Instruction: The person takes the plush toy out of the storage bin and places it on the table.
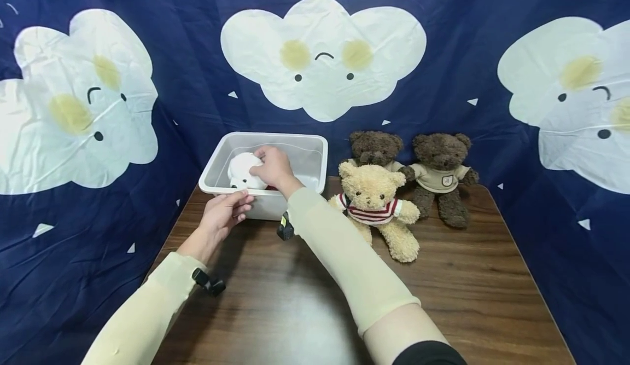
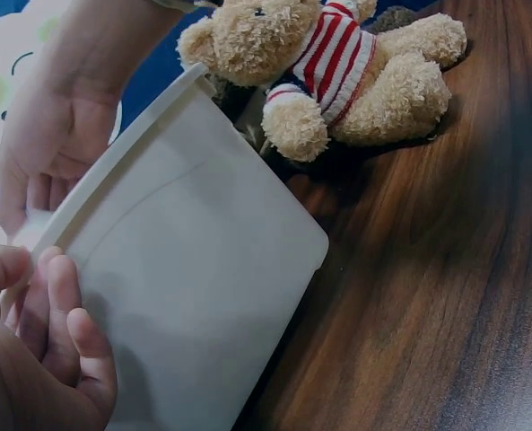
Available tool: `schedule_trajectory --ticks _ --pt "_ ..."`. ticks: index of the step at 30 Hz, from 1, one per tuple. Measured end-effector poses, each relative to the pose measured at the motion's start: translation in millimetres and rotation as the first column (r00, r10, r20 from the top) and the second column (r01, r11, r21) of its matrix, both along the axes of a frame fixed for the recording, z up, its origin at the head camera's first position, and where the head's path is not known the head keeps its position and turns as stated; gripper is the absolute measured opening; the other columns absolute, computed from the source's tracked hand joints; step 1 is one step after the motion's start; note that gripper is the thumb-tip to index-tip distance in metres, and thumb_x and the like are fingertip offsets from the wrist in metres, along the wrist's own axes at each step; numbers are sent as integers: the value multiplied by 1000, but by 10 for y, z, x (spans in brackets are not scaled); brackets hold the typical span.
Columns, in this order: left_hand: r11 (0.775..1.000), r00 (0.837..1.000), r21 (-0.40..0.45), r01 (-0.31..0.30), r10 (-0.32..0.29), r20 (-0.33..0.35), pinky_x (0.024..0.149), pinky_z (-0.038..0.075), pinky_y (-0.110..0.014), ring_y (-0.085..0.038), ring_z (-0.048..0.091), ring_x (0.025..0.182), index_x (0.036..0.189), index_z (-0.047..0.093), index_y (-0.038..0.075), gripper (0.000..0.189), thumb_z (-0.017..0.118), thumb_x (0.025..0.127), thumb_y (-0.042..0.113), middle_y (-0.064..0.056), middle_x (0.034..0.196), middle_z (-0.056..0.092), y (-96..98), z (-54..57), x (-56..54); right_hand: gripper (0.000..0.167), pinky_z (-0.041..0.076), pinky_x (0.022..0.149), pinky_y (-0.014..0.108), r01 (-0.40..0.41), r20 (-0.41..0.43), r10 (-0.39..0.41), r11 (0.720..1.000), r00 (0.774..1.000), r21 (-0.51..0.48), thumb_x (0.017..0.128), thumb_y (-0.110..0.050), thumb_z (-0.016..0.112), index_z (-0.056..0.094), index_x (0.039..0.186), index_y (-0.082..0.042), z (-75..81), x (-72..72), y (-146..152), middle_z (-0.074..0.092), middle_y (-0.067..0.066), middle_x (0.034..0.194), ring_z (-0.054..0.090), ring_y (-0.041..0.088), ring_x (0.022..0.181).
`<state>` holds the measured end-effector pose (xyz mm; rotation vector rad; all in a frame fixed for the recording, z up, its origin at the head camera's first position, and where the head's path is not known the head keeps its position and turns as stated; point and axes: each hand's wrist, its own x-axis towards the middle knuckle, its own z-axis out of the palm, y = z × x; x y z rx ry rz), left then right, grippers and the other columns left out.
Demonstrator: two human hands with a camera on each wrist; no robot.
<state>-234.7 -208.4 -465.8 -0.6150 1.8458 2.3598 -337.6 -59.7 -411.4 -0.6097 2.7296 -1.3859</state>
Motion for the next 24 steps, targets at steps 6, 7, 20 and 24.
schedule_trajectory --ticks 6,7,20,24 --pt "1000 1000 0 -3 3 -7 51 48 -15 -1 69 61 111 65 10 19 72 98 21 8 77 78 -3 -1 14 40 57 89 25 -46 24 48 997 999 -67 84 -13 80 65 121 -7 120 12 99 76 10 115 72 18 108" --pt "1000 1000 0 -1 1 -9 52 49 -15 -1 69 61 110 65 10 18 72 98 21 8 77 78 -4 -1 15 40 57 89 26 -51 28 54 995 998 -83 84 -12 80 65 121 -7 142 15 118 76 10 115 72 18 109" --pt "1000 1000 -8 0 0 -12 52 49 -15 -1 69 62 110 62 9 20 71 98 22 8 77 78 -1 -5 19 31 57 87 28 -98 -57 89 980 994 -173 87 -13 82 69 114 -11 566 50 526 78 7 109 73 14 104" --pt "1000 1000 -11 -7 7 -7 52 48 -15 -1 68 61 109 62 9 20 71 98 22 8 77 78 13 -4 14 31 57 87 29 -107 -87 92 976 992 -187 86 -14 83 69 114 -12 753 85 712 79 6 106 74 13 101"
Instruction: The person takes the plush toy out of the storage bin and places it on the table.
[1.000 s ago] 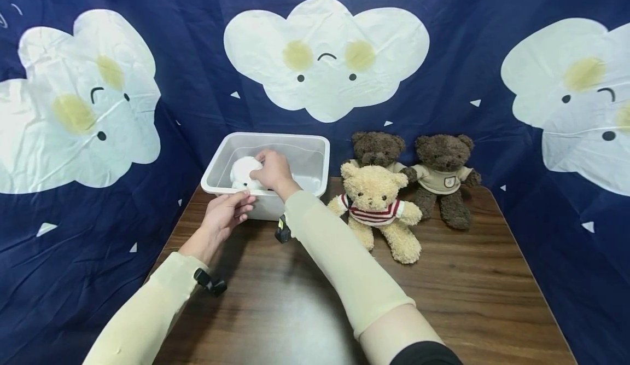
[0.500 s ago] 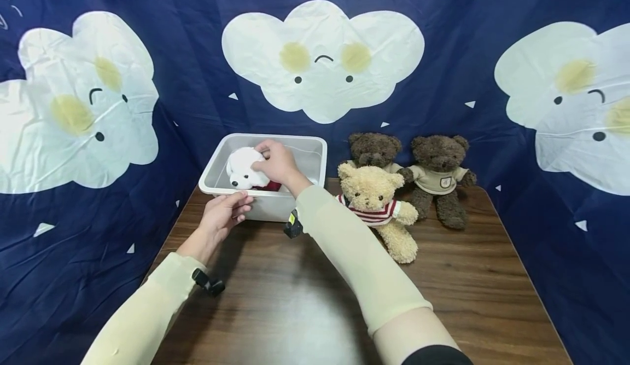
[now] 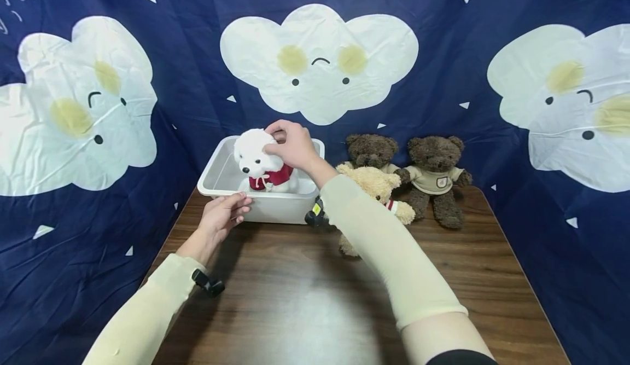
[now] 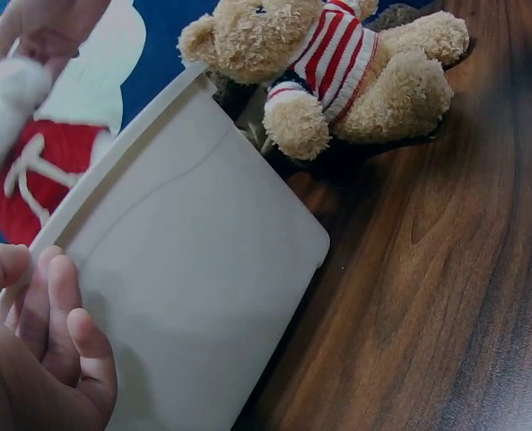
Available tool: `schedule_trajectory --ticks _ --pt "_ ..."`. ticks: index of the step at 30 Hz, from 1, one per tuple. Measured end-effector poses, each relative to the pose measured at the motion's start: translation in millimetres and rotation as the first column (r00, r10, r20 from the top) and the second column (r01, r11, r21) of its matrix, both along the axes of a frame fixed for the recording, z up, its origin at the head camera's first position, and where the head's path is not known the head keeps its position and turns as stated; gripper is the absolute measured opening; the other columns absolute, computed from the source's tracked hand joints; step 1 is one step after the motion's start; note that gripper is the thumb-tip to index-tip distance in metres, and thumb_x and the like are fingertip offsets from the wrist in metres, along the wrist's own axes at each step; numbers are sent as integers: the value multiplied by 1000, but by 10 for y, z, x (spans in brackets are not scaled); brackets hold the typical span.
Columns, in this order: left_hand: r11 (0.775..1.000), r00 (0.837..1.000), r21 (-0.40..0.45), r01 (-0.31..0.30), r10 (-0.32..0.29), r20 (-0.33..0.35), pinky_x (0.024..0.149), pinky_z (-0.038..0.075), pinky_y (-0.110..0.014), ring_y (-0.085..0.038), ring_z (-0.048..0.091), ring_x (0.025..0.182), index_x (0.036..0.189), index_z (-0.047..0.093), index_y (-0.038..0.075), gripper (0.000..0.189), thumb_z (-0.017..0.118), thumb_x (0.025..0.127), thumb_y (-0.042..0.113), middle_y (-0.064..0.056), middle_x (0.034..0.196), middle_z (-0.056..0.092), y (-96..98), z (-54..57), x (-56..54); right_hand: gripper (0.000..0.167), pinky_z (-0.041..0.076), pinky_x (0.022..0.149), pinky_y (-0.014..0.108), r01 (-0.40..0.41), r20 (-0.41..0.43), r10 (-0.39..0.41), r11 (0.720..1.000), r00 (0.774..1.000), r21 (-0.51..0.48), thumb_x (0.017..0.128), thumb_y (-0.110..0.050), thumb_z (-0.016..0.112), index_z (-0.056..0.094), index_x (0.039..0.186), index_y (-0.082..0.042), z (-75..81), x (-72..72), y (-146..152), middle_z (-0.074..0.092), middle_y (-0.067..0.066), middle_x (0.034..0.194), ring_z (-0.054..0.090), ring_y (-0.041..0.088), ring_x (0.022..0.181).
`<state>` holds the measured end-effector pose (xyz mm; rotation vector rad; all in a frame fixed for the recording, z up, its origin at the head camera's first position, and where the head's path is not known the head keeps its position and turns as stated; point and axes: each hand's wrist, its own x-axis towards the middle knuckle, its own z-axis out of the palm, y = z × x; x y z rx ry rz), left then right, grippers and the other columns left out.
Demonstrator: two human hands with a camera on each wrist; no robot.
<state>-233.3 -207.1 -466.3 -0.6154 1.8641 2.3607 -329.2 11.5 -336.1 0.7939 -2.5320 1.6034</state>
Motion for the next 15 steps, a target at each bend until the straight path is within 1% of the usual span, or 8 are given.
schedule_trajectory --ticks 7,11,15 --pt "1000 1000 14 2 -2 -7 52 48 -15 -1 69 61 109 62 9 20 73 97 21 8 76 78 23 -24 -35 30 59 85 32 10 39 -6 997 999 -80 88 -10 80 69 116 -11 244 52 378 78 9 108 73 16 101" --pt "1000 1000 17 5 -5 -11 52 48 -16 -1 69 62 107 63 11 18 73 96 22 8 77 78 4 -25 -33 31 61 84 33 17 45 -13 995 999 -95 88 -8 79 70 117 -11 387 115 592 77 12 110 74 19 102" --pt "1000 1000 14 -1 1 -6 51 48 -16 -2 69 61 104 66 12 14 74 96 21 8 77 78 -18 -27 -32 32 62 80 33 1 39 3 994 999 -112 88 -6 77 70 119 -9 526 175 812 77 15 112 74 22 101"
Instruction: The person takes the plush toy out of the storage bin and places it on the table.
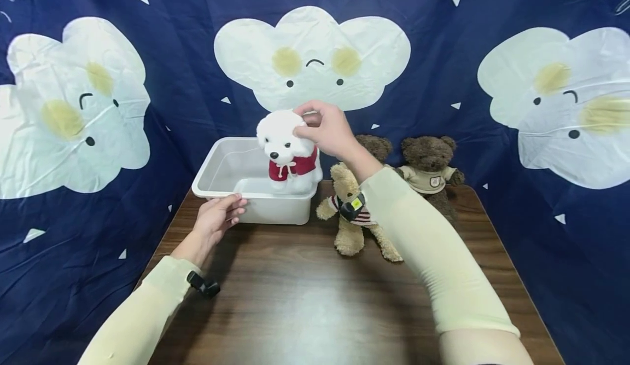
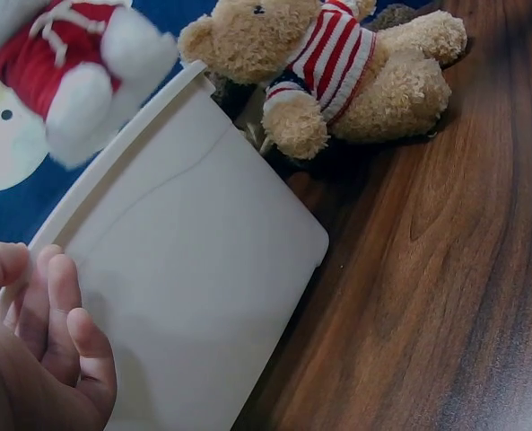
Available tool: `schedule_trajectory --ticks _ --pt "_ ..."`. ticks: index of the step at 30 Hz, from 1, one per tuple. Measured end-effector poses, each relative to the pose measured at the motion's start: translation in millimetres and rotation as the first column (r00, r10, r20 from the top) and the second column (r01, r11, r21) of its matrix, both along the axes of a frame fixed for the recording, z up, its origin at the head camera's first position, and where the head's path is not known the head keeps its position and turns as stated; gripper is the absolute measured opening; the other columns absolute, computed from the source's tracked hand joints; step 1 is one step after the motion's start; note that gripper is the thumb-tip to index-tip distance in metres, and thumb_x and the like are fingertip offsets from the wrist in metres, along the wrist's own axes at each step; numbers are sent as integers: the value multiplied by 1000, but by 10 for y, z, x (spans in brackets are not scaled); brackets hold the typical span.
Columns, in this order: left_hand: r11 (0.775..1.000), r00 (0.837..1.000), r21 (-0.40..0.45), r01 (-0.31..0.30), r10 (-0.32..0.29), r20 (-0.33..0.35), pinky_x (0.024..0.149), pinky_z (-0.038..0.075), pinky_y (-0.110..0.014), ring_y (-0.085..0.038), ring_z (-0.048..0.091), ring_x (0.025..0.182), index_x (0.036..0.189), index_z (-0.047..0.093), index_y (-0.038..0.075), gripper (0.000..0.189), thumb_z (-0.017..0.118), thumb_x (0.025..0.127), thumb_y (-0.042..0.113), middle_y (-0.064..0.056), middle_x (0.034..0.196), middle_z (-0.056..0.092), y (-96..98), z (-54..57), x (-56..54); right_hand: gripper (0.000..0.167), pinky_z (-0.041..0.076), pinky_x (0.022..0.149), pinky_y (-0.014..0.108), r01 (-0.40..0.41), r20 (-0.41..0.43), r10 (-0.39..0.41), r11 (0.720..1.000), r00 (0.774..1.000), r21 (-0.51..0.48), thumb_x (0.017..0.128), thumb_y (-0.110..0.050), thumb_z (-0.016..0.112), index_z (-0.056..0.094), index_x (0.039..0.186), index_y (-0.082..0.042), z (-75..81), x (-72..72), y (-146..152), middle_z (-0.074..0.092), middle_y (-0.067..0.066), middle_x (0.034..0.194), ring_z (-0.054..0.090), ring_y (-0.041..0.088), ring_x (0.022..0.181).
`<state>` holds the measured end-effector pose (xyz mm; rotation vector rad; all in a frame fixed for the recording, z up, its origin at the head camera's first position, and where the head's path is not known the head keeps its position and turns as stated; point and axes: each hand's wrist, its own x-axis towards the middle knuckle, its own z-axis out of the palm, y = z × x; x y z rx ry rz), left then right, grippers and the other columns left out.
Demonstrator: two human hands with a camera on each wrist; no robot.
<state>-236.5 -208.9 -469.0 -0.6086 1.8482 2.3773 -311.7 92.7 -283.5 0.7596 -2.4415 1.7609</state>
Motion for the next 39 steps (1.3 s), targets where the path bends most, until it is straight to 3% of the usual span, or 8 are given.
schedule_trajectory --ticks 9,12,18,23,29,39 --pt "1000 1000 -9 8 -8 2 52 48 -17 -2 69 62 102 68 13 12 74 96 22 8 78 78 -8 20 15 31 63 78 31 27 -68 -25 1000 997 17 87 0 77 71 118 -5 314 109 537 76 18 114 75 18 98" --pt "1000 1000 -5 16 -16 1 53 48 -17 -2 69 62 105 67 12 16 74 96 22 8 79 78 14 24 9 30 63 77 27 61 -107 -59 998 992 14 86 0 78 72 116 -4 387 154 760 78 13 109 76 14 96" --pt "1000 1000 -1 16 -16 -4 52 48 -17 -3 69 62 107 65 11 18 75 96 22 8 78 78 12 8 -11 29 60 71 20 90 -164 -97 995 982 -50 85 6 78 73 113 -1 433 270 1248 79 -5 92 75 7 89" --pt "1000 1000 5 6 -6 6 52 48 -18 -3 69 62 106 66 12 16 75 96 21 7 78 78 5 11 5 29 58 67 17 176 -204 -170 984 964 11 86 4 78 73 114 -1 438 383 1669 79 -10 90 75 4 83" --pt "1000 1000 -4 -1 1 5 52 48 -17 -2 69 62 107 65 12 18 74 96 22 8 78 78 2 -2 12 29 56 64 14 272 -208 -256 961 944 51 87 4 78 72 115 -2 275 472 2161 78 -16 88 73 1 80" --pt "1000 1000 -13 -1 1 7 52 47 -17 -2 68 62 108 64 10 19 73 96 22 8 77 78 12 -7 8 27 54 62 11 379 -150 -359 916 921 136 87 10 75 72 111 -2 -262 628 2921 74 -26 84 69 -8 76"
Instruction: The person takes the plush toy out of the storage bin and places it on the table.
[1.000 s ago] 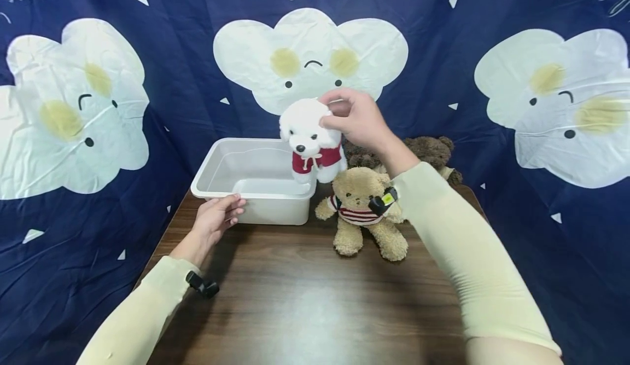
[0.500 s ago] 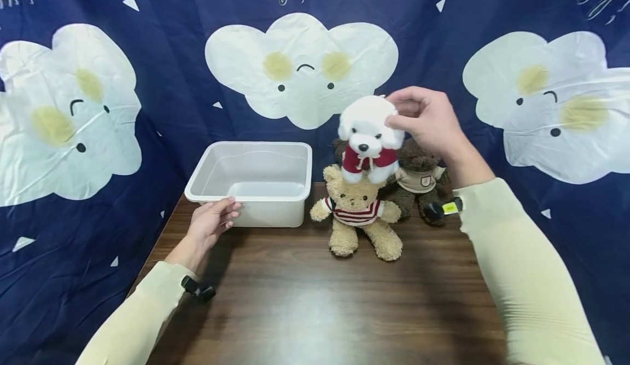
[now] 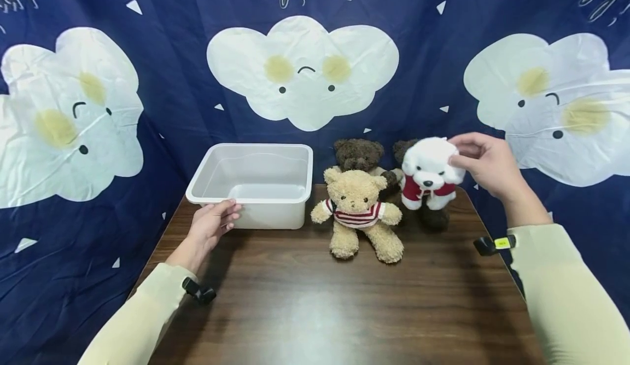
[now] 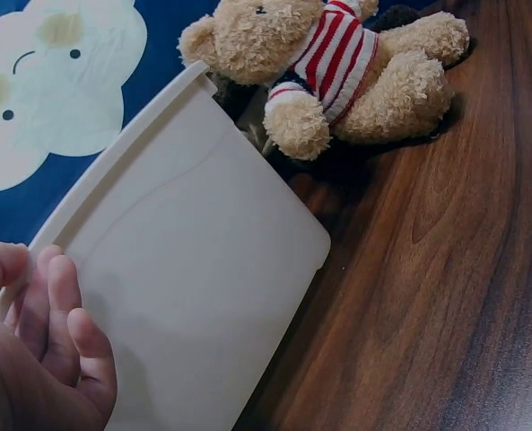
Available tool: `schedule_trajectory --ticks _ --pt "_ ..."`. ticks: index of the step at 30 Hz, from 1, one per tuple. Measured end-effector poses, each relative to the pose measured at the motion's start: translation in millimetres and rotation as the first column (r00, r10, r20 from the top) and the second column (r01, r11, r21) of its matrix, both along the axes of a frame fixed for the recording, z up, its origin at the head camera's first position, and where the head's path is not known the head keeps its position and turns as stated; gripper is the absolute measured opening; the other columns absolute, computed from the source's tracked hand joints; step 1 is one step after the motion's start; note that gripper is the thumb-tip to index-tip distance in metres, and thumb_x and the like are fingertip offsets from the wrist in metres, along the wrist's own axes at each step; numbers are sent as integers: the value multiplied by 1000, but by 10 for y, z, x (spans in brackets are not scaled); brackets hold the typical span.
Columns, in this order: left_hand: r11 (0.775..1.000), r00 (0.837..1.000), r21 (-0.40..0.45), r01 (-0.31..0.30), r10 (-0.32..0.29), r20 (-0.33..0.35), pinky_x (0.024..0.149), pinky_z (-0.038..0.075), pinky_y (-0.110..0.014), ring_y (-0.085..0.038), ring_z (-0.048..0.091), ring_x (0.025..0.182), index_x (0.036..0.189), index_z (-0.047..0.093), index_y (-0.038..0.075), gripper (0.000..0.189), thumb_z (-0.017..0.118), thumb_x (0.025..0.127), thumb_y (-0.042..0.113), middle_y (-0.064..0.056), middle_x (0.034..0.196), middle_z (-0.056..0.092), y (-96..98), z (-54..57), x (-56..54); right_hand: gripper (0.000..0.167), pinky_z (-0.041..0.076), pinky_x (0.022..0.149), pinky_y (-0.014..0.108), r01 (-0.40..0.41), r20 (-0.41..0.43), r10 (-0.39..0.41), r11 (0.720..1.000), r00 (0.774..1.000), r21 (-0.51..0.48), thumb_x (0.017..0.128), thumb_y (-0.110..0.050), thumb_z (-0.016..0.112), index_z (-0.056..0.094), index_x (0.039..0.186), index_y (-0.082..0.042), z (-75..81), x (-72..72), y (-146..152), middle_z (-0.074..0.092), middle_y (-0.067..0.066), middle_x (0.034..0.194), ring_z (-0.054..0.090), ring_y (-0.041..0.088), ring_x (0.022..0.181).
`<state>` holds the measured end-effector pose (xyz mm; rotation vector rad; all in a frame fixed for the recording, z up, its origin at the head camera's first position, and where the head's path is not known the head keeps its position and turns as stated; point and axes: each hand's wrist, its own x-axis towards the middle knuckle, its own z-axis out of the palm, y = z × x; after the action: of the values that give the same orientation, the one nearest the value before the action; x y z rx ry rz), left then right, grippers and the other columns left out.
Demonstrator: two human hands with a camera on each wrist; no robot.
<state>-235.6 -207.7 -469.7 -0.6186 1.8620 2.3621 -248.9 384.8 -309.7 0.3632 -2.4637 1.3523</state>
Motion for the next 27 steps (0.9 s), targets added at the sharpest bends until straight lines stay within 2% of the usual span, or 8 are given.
schedule_trajectory --ticks 6,11,17,23,27 --pt "1000 1000 9 -4 4 -2 51 48 -17 -2 68 61 103 67 13 11 72 97 22 8 79 78 -3 9 2 27 54 62 12 -6 71 5 1000 997 2 87 12 73 70 112 1 -369 83 241 74 -25 87 69 -8 78" --pt "1000 1000 3 -9 9 -6 52 48 -17 -2 68 61 101 67 14 10 72 97 21 7 79 79 3 -1 5 27 56 62 16 -70 119 73 997 990 -37 87 14 71 68 113 4 -684 156 329 76 -20 91 71 -5 81" --pt "1000 1000 21 -3 3 -9 52 48 -17 -2 68 63 102 67 14 10 72 97 22 8 79 79 0 5 4 29 58 61 18 -159 156 173 982 973 -101 88 13 71 69 113 0 -906 229 362 77 -16 97 71 -3 84" --pt "999 1000 37 16 -16 -3 53 48 -17 -3 69 64 107 65 12 14 71 98 21 8 81 79 -6 15 10 26 58 60 21 -152 197 167 984 966 -91 88 11 72 68 112 2 -1134 290 353 77 -17 97 71 -4 85" --pt "999 999 37 32 -32 -2 53 49 -18 -5 69 65 106 65 11 12 71 98 18 6 81 79 5 74 35 25 58 61 20 -146 205 157 987 966 -68 88 9 73 67 112 5 -1303 300 364 76 -18 97 70 -4 85"
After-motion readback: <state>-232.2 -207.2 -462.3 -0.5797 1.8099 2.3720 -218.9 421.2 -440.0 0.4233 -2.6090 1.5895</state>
